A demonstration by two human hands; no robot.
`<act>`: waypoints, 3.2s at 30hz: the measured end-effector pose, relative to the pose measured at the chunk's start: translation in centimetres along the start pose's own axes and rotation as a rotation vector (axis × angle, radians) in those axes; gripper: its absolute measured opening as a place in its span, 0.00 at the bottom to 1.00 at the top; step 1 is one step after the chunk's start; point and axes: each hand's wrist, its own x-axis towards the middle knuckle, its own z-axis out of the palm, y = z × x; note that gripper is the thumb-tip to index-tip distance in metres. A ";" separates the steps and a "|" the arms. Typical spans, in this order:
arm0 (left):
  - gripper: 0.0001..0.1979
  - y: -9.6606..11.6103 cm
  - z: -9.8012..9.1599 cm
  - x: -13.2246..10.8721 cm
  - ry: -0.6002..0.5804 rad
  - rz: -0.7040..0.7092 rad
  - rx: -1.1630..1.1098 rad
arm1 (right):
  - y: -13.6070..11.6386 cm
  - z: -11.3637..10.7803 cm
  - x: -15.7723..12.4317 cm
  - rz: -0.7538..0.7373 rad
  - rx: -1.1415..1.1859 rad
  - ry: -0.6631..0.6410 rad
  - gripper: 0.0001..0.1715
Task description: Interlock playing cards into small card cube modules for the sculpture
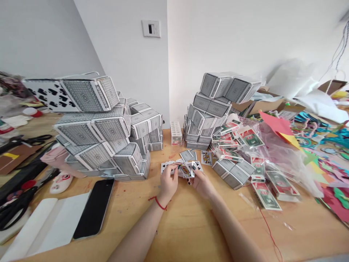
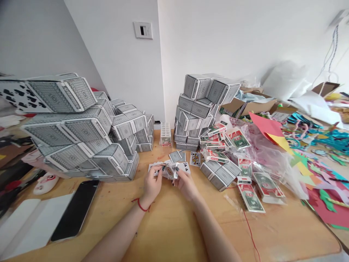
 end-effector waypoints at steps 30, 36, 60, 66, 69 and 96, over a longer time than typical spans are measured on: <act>0.13 2.2 -1.2 0.8 -0.492 0.049 -0.269 | -0.4 -1.5 -0.1 -0.140 -0.118 -0.007 0.23; 0.08 2.1 -1.0 0.8 -0.516 0.001 -0.287 | -1.0 -1.8 -0.3 -0.136 -0.222 -0.046 0.26; 0.09 1.4 -0.7 0.5 -0.365 0.243 -0.010 | -0.6 -1.5 0.0 -0.061 -0.293 0.072 0.25; 0.08 1.5 -0.7 0.5 -0.341 0.277 0.029 | -0.7 -1.1 0.0 -0.051 -0.248 0.077 0.27; 0.08 1.5 -0.6 0.5 -0.328 0.291 0.058 | -0.9 -1.0 -0.1 -0.067 -0.266 0.073 0.27; 0.07 1.7 -0.4 0.3 -0.307 0.357 0.076 | 0.4 0.2 -0.5 0.016 0.103 -0.029 0.19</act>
